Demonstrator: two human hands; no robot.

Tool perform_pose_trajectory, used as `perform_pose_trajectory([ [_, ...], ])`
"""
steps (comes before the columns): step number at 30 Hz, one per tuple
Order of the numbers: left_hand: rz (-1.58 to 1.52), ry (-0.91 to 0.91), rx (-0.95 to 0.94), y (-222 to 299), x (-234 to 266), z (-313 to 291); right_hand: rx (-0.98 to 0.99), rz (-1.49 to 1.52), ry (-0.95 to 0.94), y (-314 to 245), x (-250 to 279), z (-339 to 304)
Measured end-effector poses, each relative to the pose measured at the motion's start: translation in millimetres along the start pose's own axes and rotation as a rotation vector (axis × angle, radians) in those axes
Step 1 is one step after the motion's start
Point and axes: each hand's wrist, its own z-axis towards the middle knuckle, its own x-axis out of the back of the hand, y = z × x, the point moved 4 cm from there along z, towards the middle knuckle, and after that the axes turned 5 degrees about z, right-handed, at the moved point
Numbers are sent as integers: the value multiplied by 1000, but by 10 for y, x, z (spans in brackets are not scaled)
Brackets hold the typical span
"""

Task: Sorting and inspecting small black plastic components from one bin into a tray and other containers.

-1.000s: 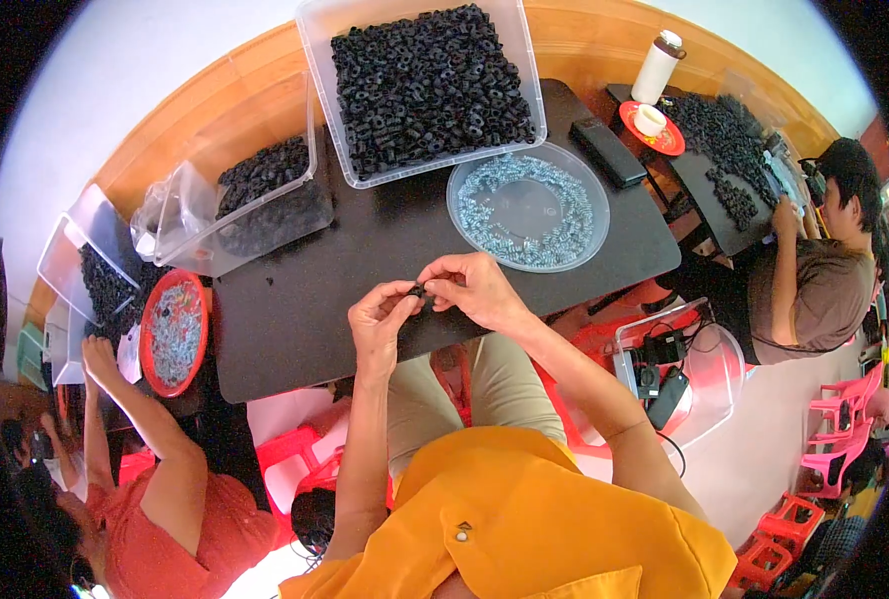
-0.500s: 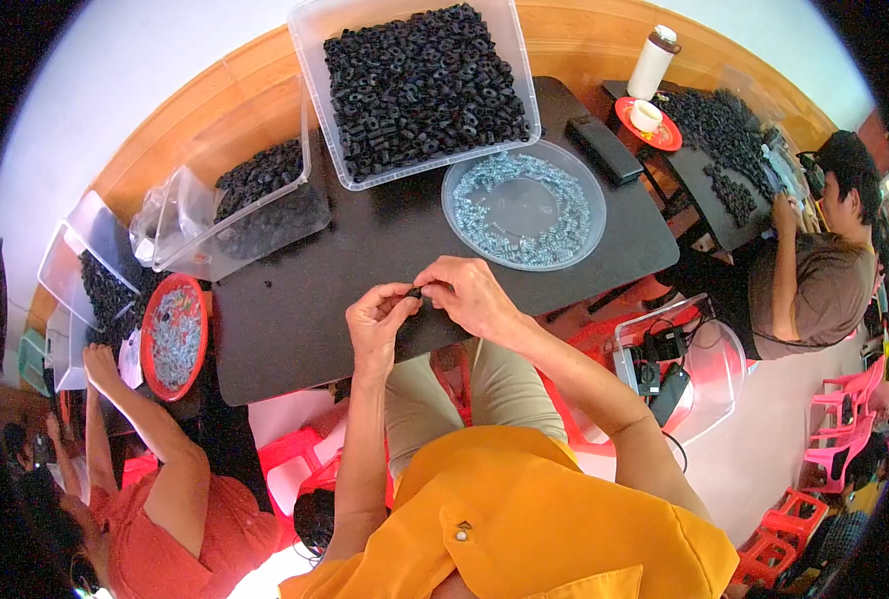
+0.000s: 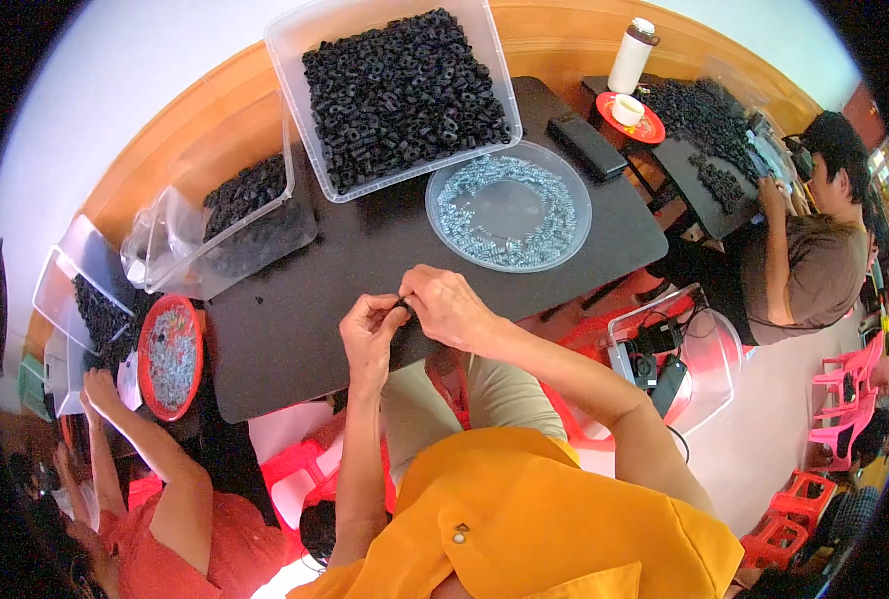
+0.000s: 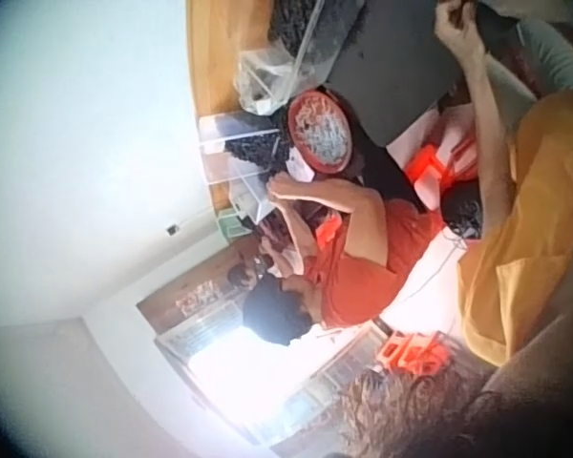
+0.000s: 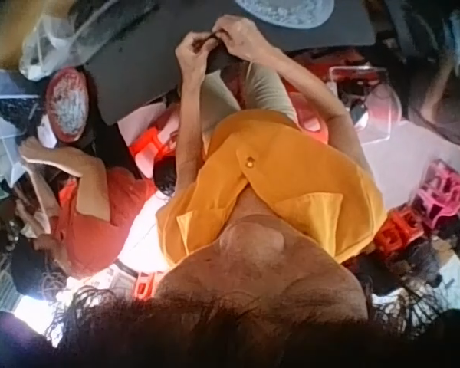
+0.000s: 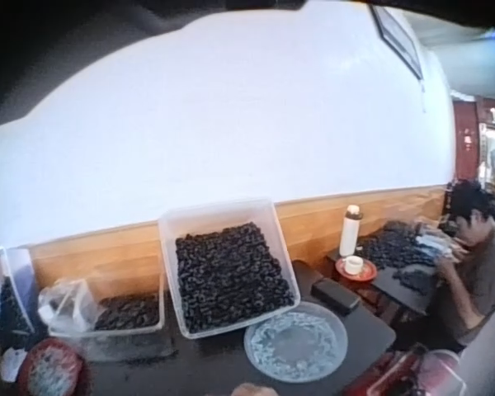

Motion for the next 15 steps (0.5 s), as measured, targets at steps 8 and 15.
perform_pose_trajectory([
  [8, 35, 59, -42, -1, -13, -4, 54, -80, 2, -5, -79, 3],
  [15, 153, 153, -54, 21, -63, 7, 164, -194, 44, -36, -144, -44],
])
